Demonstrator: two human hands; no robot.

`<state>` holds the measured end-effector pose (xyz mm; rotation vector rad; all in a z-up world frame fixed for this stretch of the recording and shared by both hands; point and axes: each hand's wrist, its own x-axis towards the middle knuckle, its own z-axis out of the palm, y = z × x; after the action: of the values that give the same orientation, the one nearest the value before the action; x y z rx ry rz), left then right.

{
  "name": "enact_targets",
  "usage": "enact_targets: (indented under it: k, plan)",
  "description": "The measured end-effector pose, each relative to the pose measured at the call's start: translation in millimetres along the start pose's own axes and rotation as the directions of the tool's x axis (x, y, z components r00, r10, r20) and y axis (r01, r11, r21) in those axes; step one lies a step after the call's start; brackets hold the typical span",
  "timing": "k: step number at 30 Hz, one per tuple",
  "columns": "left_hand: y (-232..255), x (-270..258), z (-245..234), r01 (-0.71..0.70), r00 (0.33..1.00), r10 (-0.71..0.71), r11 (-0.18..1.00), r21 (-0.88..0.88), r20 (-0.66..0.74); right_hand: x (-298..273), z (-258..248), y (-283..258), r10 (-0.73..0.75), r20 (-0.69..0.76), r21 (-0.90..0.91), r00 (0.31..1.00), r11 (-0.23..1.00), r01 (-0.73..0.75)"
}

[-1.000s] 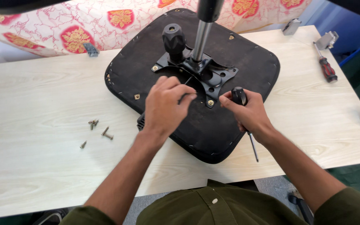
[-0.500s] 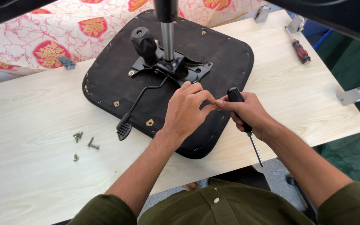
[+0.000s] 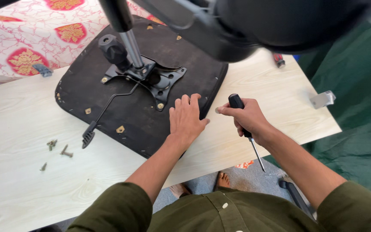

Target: The person attaches the seat cushion to the chair base using a screwdriver and multiple screws. They pick up screws from the table, position them into the holes on the underside of the seat, and tighten them to secure the seat to the metal base.

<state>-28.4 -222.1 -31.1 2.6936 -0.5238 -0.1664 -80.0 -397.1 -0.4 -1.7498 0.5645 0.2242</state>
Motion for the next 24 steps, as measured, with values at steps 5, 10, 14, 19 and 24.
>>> enact_targets:
  k: [5,10,14,19,24]
  plan:
    - [10,9,22,0.021,0.996,-0.011,0.993,0.117,-0.091,-4,-24,5,-0.019,0.008,0.007,1.0,1.0,0.019]
    - [-3,5,34,-0.044,0.989,0.068,0.983,0.18,-0.131,-1,-43,6,-0.054,0.014,0.013,0.998,0.998,0.054]
    - [-8,3,36,-0.077,0.988,0.1,0.98,0.186,-0.116,3,-52,5,-0.076,0.033,0.001,0.997,0.997,0.076]
    - [-20,-14,28,-0.1,0.982,0.13,0.972,0.215,-0.135,8,-50,0,-0.105,0.06,0.006,0.993,0.994,0.105]
    - [-46,-39,13,-0.108,0.985,0.133,0.972,0.209,-0.108,13,-36,-3,-0.125,0.1,-0.007,0.987,0.992,0.126]
